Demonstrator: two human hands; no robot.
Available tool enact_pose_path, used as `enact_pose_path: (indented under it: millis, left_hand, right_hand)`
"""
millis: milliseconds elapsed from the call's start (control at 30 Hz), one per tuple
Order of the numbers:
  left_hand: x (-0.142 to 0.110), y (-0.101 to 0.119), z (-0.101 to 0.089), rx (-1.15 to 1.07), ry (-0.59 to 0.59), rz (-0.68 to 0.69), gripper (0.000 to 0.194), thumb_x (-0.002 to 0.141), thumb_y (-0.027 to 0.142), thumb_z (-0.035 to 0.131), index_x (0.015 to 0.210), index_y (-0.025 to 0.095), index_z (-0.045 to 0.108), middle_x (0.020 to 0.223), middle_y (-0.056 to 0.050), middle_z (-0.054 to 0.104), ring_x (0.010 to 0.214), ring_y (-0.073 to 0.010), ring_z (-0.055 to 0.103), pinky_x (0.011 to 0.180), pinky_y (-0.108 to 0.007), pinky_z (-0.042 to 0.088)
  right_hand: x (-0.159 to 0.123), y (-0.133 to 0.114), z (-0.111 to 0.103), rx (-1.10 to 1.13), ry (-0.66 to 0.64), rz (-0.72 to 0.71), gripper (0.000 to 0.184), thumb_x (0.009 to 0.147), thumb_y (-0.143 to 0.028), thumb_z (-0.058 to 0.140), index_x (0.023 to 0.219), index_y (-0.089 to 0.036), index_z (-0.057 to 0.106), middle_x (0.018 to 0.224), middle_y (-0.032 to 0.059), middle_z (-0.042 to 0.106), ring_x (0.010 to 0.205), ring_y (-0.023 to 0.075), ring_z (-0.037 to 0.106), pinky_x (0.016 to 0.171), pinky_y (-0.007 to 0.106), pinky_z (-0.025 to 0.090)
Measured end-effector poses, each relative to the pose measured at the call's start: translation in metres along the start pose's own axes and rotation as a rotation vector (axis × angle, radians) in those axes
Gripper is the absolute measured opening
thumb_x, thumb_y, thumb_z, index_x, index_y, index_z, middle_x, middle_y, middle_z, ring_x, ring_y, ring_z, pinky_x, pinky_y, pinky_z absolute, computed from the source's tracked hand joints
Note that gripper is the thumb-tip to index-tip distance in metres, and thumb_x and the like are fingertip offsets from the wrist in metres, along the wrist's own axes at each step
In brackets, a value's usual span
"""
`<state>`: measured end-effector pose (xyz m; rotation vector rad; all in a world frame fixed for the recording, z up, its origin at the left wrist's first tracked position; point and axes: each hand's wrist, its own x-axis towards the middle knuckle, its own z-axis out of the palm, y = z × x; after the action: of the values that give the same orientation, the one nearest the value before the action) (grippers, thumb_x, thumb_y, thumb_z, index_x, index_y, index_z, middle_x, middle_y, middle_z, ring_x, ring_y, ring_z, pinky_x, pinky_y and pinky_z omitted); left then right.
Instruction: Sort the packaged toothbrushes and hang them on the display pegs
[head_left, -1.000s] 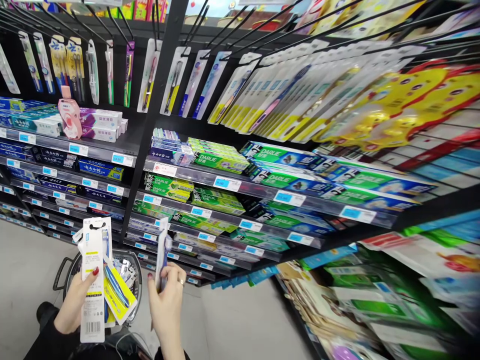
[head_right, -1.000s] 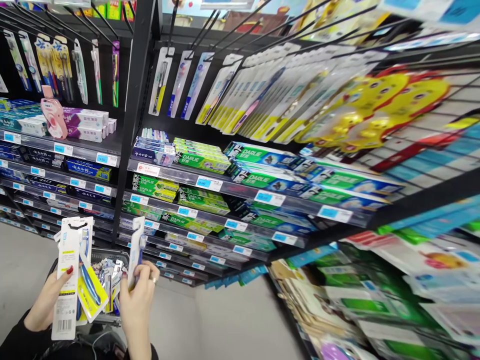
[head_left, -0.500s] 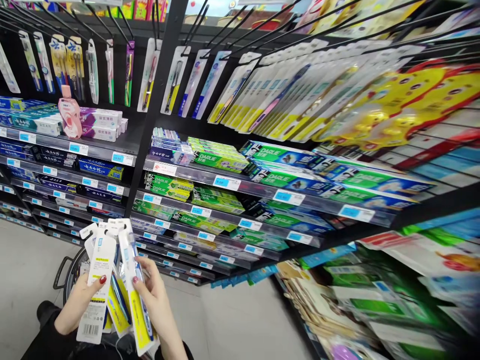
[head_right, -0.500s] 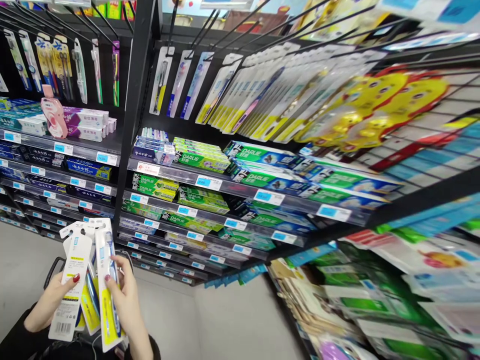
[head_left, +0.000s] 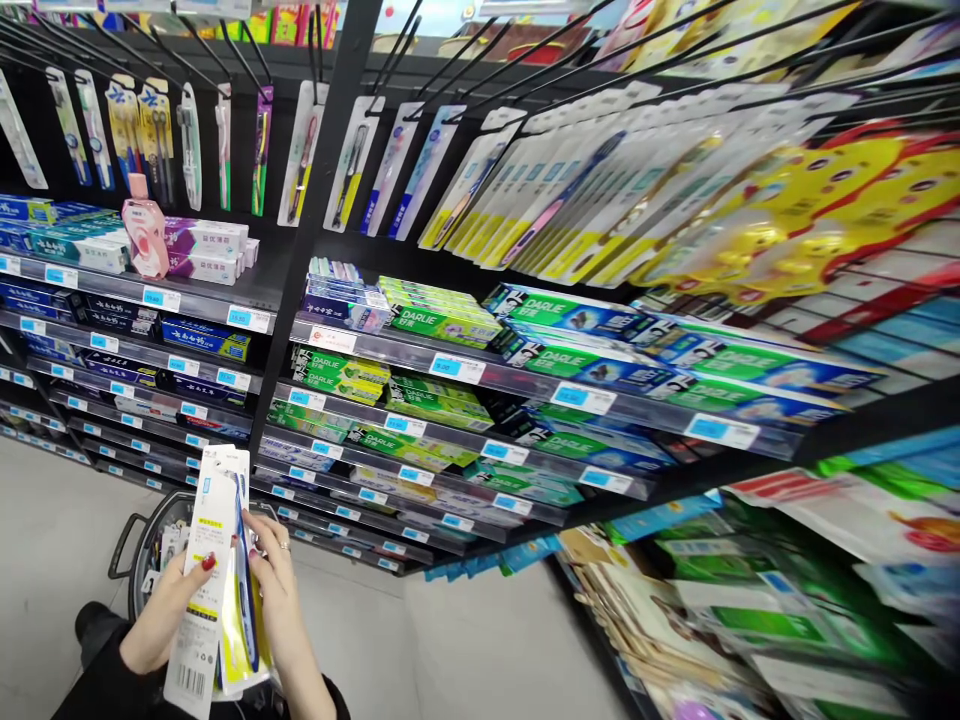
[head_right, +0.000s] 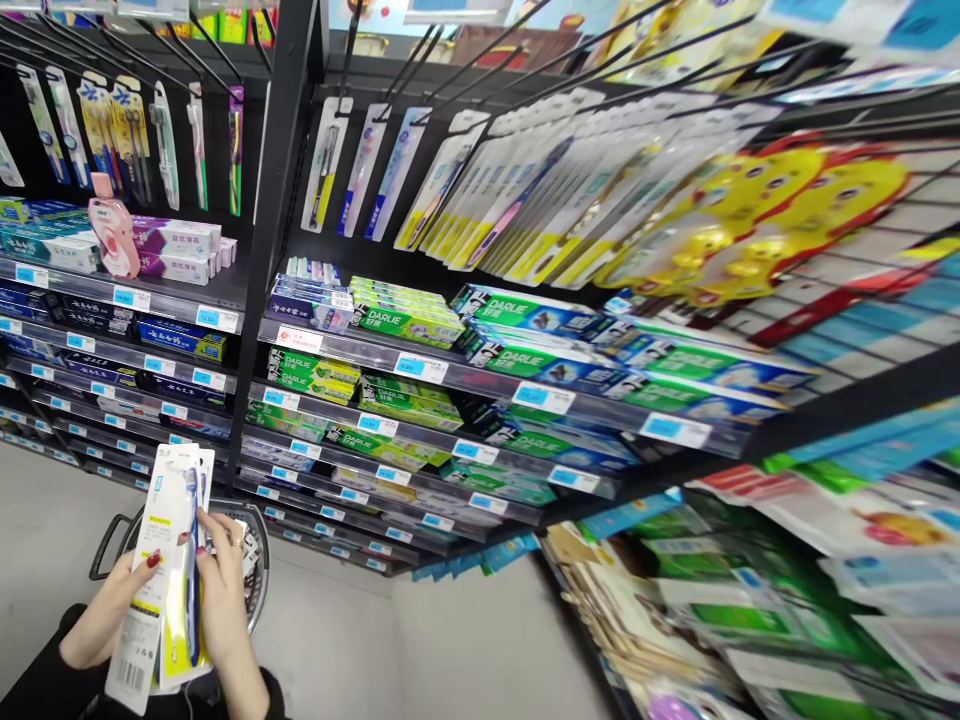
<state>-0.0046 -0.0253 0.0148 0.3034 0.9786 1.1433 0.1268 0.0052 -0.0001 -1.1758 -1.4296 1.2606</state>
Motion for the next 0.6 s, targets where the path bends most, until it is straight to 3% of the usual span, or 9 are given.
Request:
enact_pose_path:
  millis: [133,300,400,467,533,600]
  left_hand:
    - [0.007,-0.005,0.000,0.057,-0.035,0.038,0.037,0.066,0.033,0.069,0.097,0.013,0.064,0.090,-0.011,0.070,0.089,-0.0290,0.063,0.075,-0.038,0.050]
    - [0.012,-0.013,-0.003,0.149,0.034,0.144,0.036,0.064,0.037,0.069,0.089,0.012,0.066,0.083,-0.010,0.071,0.081,-0.0275,0.064,0.064,-0.031,0.050]
    - [0.013,-0.015,-0.008,0.166,0.076,0.177,0.037,0.069,0.044,0.062,0.090,0.014,0.066,0.089,-0.009,0.070,0.083,-0.0255,0.063,0.065,-0.030,0.049]
    - [0.013,-0.013,-0.010,0.200,0.031,0.196,0.039,0.075,0.048,0.052,0.090,0.014,0.065,0.092,-0.009,0.069,0.083,-0.0251,0.062,0.062,-0.029,0.048]
    - [0.015,-0.009,-0.010,0.240,-0.034,0.226,0.038,0.077,0.048,0.050,0.087,0.014,0.065,0.094,-0.010,0.068,0.083,-0.0255,0.062,0.060,-0.029,0.047]
    - [0.017,-0.004,-0.012,0.276,-0.036,0.238,0.029,0.073,0.042,0.059,0.081,0.015,0.064,0.093,-0.010,0.068,0.083,-0.0262,0.062,0.062,-0.029,0.047]
  right_hand:
    - [-0.002,-0.015,-0.007,-0.229,0.118,-0.108,0.023,0.083,-0.034,0.047,0.101,-0.023,0.055,0.107,0.0069,0.045,0.104,0.0234,0.042,0.089,0.039,0.035]
    - [-0.002,-0.032,-0.003,-0.388,-0.061,-0.098,0.018,0.079,-0.034,0.055,0.068,-0.020,0.050,0.087,0.0027,0.048,0.090,0.0220,0.043,0.080,0.039,0.034]
    - [-0.002,-0.027,0.000,-0.302,-0.088,-0.141,0.022,0.081,-0.031,0.051,0.063,-0.019,0.046,0.082,0.0019,0.049,0.086,0.0200,0.044,0.079,0.037,0.035]
    - [-0.006,-0.023,0.000,-0.197,-0.079,-0.201,0.022,0.083,-0.032,0.048,0.065,-0.019,0.049,0.082,0.0029,0.049,0.084,0.0197,0.046,0.077,0.036,0.037]
    - [-0.011,-0.021,-0.001,-0.062,-0.064,-0.257,0.020,0.083,-0.034,0.045,0.074,-0.020,0.056,0.089,0.0060,0.052,0.088,0.0215,0.048,0.077,0.036,0.040]
    - [-0.017,-0.023,-0.003,0.141,-0.014,-0.225,0.023,0.082,-0.037,0.046,0.090,-0.020,0.059,0.098,0.0087,0.055,0.093,0.0239,0.052,0.077,0.037,0.043]
